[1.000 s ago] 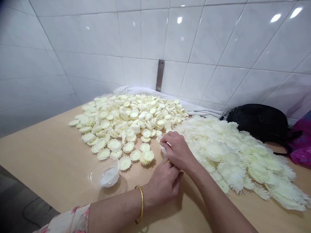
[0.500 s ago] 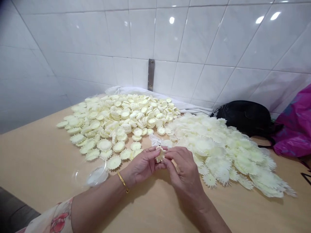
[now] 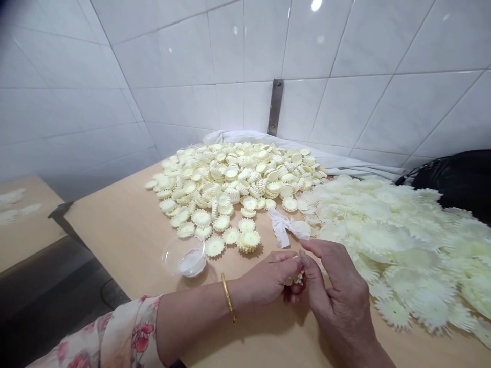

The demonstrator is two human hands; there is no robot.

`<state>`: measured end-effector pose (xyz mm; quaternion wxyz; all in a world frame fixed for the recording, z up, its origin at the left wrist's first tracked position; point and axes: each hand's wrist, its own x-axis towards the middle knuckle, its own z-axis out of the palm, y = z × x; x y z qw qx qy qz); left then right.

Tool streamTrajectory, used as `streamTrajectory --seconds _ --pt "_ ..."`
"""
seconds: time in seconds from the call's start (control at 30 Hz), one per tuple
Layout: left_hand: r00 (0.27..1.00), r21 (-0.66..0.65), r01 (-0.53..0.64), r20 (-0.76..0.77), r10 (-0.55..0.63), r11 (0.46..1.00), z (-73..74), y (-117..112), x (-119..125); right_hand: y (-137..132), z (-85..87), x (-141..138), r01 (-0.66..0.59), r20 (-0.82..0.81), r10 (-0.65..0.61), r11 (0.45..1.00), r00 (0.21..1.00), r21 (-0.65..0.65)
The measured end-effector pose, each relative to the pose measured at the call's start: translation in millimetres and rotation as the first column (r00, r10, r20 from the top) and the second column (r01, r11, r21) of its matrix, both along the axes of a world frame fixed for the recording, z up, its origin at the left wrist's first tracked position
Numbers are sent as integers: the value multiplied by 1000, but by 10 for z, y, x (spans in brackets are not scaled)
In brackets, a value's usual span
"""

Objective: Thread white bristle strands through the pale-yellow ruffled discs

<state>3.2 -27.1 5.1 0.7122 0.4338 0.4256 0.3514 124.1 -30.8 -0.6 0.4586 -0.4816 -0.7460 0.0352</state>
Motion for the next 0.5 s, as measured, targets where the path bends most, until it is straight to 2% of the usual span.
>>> streamTrajectory --seconds 0.1,0.2,0.27,0.37,0.5 --pt "993 -86 -59 99 68 995 28 28 -11 -18 -36 -35 3 -7 -3 1000 1000 -11" --pt "979 -129 -103 161 123 986 16 68 -29 -10 -50 -48 -46 -29 46 999 999 -25" --pt "969 -157 -104 206 136 982 7 93 -50 9 -48 -42 -53 -53 52 998 997 -21" --pt "963 -220 -95 227 146 971 6 118 -95 37 -37 -31 2 -92 -3 1000 996 -13" --pt "947 -238 -63 293 134 969 14 133 -154 36 -23 -53 38 -111 -36 999 993 22"
